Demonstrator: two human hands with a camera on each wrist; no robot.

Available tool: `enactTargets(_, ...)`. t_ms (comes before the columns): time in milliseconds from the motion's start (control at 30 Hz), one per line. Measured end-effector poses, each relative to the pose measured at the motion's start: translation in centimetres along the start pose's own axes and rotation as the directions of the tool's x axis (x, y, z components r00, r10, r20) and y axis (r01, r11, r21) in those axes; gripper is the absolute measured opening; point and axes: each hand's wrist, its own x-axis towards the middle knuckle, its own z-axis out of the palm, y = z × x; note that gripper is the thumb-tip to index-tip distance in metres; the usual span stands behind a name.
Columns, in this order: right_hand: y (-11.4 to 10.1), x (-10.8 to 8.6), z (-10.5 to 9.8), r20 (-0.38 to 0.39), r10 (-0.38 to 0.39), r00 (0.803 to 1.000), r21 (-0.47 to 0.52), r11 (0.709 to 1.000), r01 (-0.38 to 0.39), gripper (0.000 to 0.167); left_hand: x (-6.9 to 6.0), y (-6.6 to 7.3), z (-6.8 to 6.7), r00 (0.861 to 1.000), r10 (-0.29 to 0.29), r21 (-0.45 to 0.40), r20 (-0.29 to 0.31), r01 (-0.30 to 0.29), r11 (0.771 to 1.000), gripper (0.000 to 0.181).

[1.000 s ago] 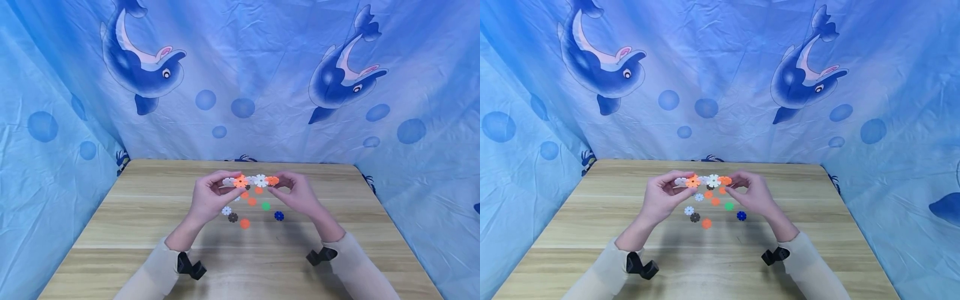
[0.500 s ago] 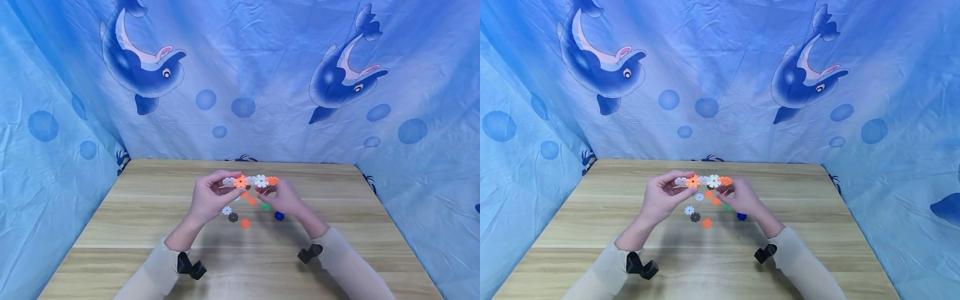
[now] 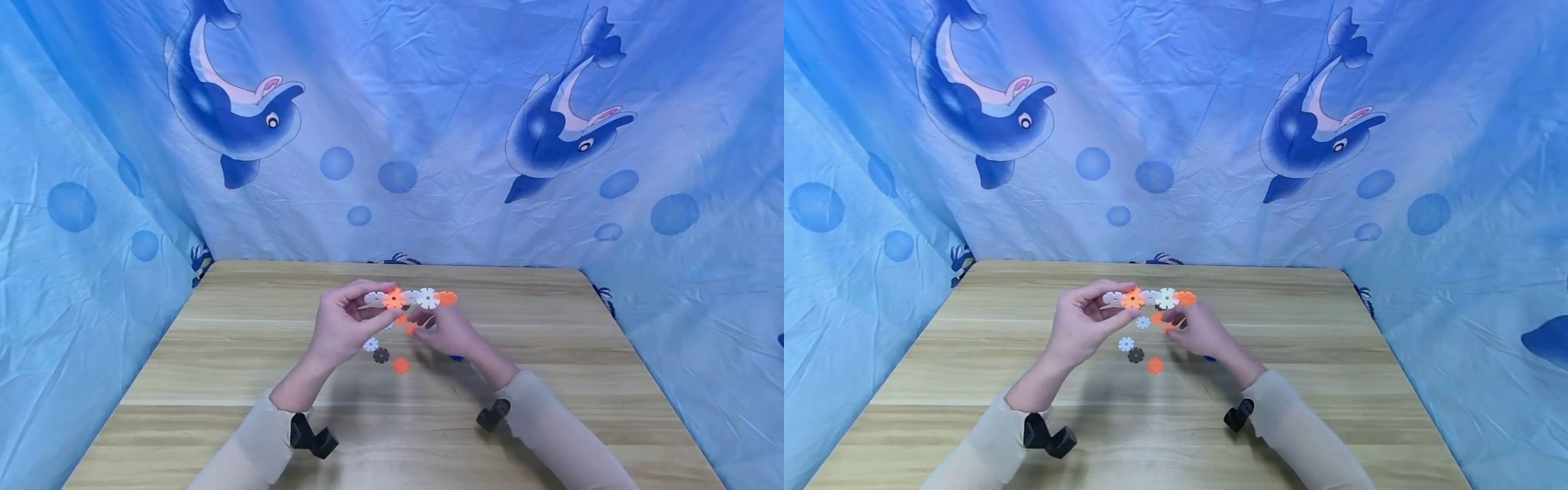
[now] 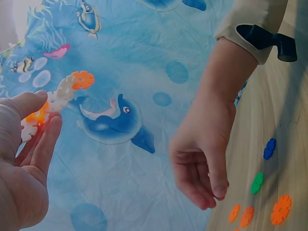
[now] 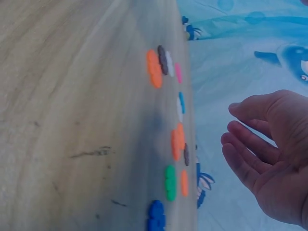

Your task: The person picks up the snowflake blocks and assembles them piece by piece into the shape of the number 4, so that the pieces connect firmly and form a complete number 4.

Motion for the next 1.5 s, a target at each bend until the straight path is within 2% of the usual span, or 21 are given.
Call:
enactTargets(433, 0.4, 0.9, 1.7, 0.06, 0.11, 0.992, -0.084, 0.991, -0.104, 0.025, 0.0, 0.1, -0.2, 1.0, -0.003, 0.02, 0.007, 0.003, 1.0, 0.036)
enactTargets(600, 0.6, 1.3, 2.3, 0.05, 0.105, 0.993, -0.118, 0.988, -0.098, 0.024, 0.1, -0.1, -0.3, 1.0, -0.009, 0.024, 0.011, 0.009, 1.0, 0.036)
enactTargets(800, 1.0, 1.6, 3.1, 0.055, 0.088, 0.995, -0.224, 0.972, -0.074, 0.023, 0.2, -0.2, -0.3, 1.0, -0.024, 0.038, 0.015, 0.023, 0.999, 0.037)
enactTargets(967, 0.7, 1.7, 3.4, 0.08, 0.118, 0.99, -0.245, 0.965, -0.095, 0.027, 0.3, -0.2, -0.3, 0.999, -0.043, 0.032, 0.016, 0.042, 0.999, 0.036)
enactTargets(1233, 0.6, 2.1, 3.9, 0.096, 0.136, 0.986, -0.324, 0.941, -0.098, 0.024, 0.2, -0.4, -0.3, 0.999, -0.027, 0.017, 0.023, 0.027, 0.999, 0.037)
enactTargets(1333, 0.7, 2.2, 4.0, 0.093, 0.15, 0.984, -0.327, 0.938, -0.113, 0.024, 0.1, -0.4, -0.3, 0.999, -0.02, 0.017, 0.025, 0.02, 1.0, 0.037)
enactTargets(1500, 0.9, 1.9, 3.8, 0.058, 0.16, 0.985, -0.278, 0.951, -0.138, 0.02, 0.0, -0.4, -0.5, 0.999, -0.03, 0.017, 0.023, 0.03, 0.999, 0.036)
